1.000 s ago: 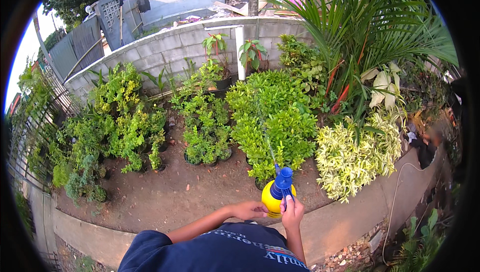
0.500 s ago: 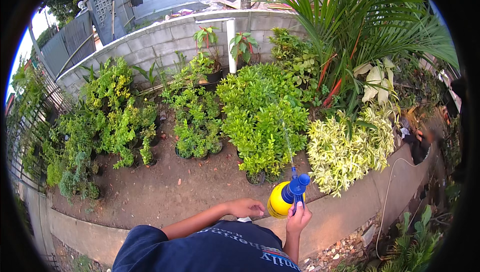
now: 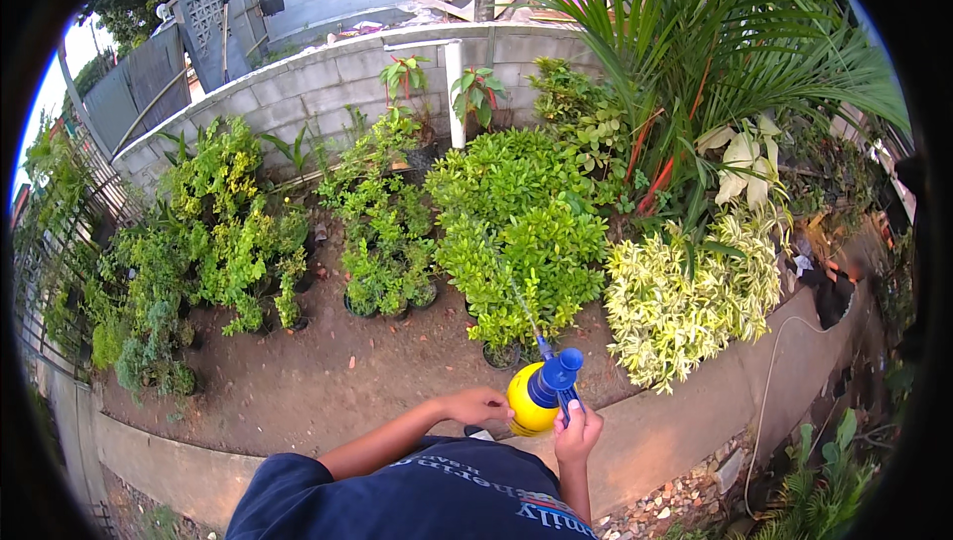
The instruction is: The person assembles a yellow and blue garden sprayer by attaching the pump head and tightening the nozzle. They then walk along a garden path and spray several potted plants with the sprayer.
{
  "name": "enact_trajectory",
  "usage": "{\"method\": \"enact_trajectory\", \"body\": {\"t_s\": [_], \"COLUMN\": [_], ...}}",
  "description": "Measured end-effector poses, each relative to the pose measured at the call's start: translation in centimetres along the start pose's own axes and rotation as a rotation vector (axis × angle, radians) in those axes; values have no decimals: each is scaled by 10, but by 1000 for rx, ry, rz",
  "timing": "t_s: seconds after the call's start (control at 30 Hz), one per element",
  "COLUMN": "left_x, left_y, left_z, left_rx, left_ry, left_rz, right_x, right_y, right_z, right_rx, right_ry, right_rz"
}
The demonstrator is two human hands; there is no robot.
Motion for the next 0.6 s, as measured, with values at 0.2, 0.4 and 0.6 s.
{"method": "enact_trajectory", "body": {"t_s": [0.2,0.4,0.6], "left_x": [-6,-27,-31], "left_y": [-9,-33,-59], "left_z": [-1,-11,-8], "left_rx": [-214,107,198], "left_ry": [84,68,-14], "left_rz": [82,-88,-85], "right_x": [0,-25,-40], "right_y": [-8,39,56], "right_z": [9,-2,-8], "right_rx": [311,-98,-236], "right_ry": [274,-25,-71], "right_rz": [264,-1,-50]}}
Point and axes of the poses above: each hand's wrist, its own x-axis away from the middle knuckle, its own y-axis out of the back of the hand, z = x × y, the point moved 5 cm from there along -x, towards the middle knuckle, and after that the axes turned 9 degrees about -y, right-handed, at the moved point
